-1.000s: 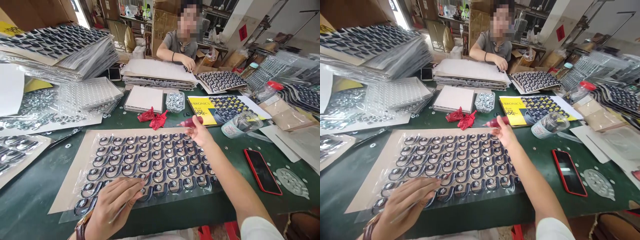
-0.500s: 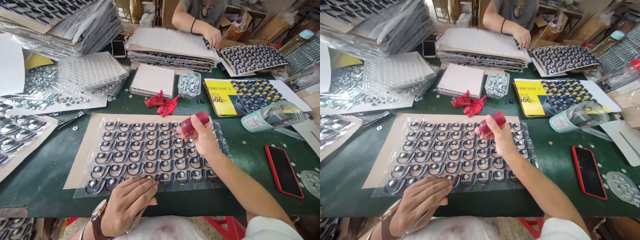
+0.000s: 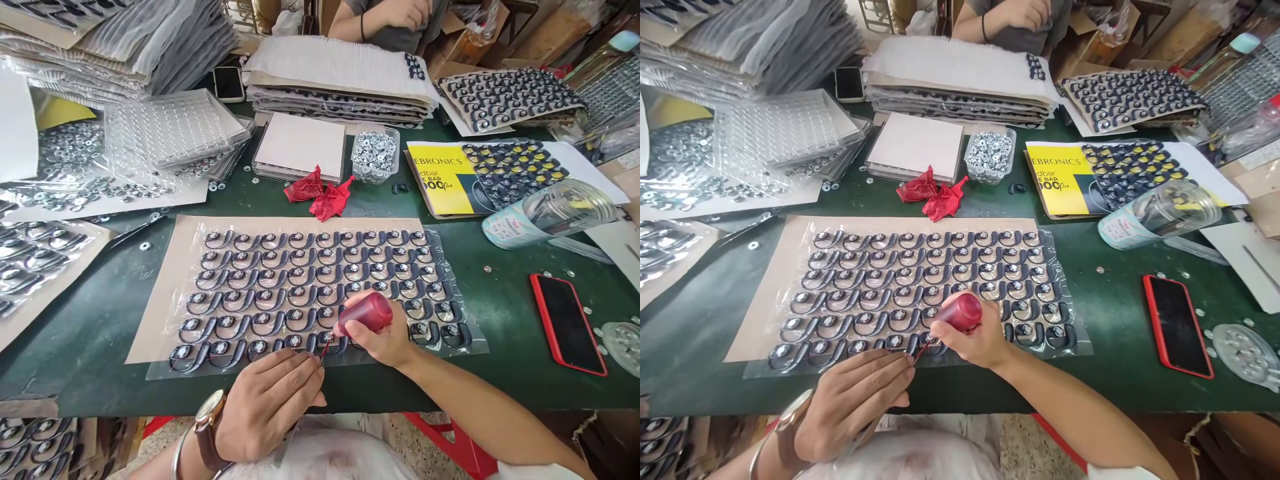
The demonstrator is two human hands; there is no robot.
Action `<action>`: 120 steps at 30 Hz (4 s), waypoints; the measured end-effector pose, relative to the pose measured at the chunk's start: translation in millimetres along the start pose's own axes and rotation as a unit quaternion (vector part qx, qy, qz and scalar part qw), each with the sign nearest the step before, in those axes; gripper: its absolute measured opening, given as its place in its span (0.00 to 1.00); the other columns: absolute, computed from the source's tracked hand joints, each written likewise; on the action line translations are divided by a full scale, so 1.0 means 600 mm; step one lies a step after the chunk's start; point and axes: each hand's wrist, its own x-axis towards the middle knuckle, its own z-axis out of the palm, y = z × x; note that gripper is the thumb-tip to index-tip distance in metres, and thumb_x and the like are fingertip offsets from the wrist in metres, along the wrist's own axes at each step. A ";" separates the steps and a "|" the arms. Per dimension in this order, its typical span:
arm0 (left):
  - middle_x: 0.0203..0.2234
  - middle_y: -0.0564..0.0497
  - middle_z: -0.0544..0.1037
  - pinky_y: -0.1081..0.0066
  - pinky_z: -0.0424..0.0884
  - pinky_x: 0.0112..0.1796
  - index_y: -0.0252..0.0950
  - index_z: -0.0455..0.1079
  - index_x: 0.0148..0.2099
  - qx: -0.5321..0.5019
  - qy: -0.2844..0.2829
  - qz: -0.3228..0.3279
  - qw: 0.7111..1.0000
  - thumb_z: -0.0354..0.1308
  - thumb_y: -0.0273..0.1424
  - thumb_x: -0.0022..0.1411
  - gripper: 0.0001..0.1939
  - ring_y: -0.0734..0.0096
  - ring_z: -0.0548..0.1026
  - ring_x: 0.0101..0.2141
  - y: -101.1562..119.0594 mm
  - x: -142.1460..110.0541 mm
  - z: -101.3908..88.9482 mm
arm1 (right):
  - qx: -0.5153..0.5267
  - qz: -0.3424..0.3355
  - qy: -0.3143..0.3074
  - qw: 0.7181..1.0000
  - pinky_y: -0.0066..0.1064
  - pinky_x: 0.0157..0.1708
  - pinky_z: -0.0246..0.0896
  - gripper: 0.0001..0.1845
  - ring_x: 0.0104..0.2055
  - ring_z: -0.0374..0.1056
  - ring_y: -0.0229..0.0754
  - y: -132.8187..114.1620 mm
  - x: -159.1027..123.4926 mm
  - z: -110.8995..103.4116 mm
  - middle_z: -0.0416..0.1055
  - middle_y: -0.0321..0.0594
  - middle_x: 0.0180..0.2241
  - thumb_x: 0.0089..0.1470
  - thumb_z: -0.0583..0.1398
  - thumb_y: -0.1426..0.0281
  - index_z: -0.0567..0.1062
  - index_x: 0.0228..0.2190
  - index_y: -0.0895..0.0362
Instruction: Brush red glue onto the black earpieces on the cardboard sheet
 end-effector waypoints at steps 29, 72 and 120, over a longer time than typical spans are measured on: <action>0.38 0.44 0.81 0.65 0.79 0.44 0.26 0.73 0.46 -0.007 -0.014 -0.023 1.000 0.58 0.23 0.64 0.09 0.65 0.80 0.40 0.001 0.008 -0.004 | -0.050 -0.025 0.028 0.998 0.36 0.32 0.73 0.11 0.26 0.75 0.44 -0.007 0.002 0.003 0.78 0.40 0.24 0.53 0.66 0.63 0.74 0.35 0.56; 0.36 0.46 0.81 0.69 0.76 0.40 0.29 0.71 0.47 -0.122 0.004 -0.096 0.988 0.55 0.17 0.62 0.12 0.70 0.80 0.37 -0.024 0.025 -0.011 | -0.080 -0.017 0.029 0.996 0.33 0.26 0.70 0.10 0.22 0.71 0.41 -0.020 0.002 -0.001 0.73 0.37 0.20 0.54 0.65 0.62 0.74 0.30 0.55; 0.38 0.43 0.81 0.62 0.77 0.46 0.24 0.74 0.45 0.017 -0.016 -0.008 1.000 0.58 0.22 0.64 0.08 0.62 0.80 0.41 -0.042 0.047 -0.001 | -0.140 -0.123 0.037 0.982 0.30 0.24 0.70 0.13 0.21 0.71 0.38 -0.014 0.069 -0.010 0.76 0.37 0.24 0.51 0.67 0.61 0.75 0.34 0.56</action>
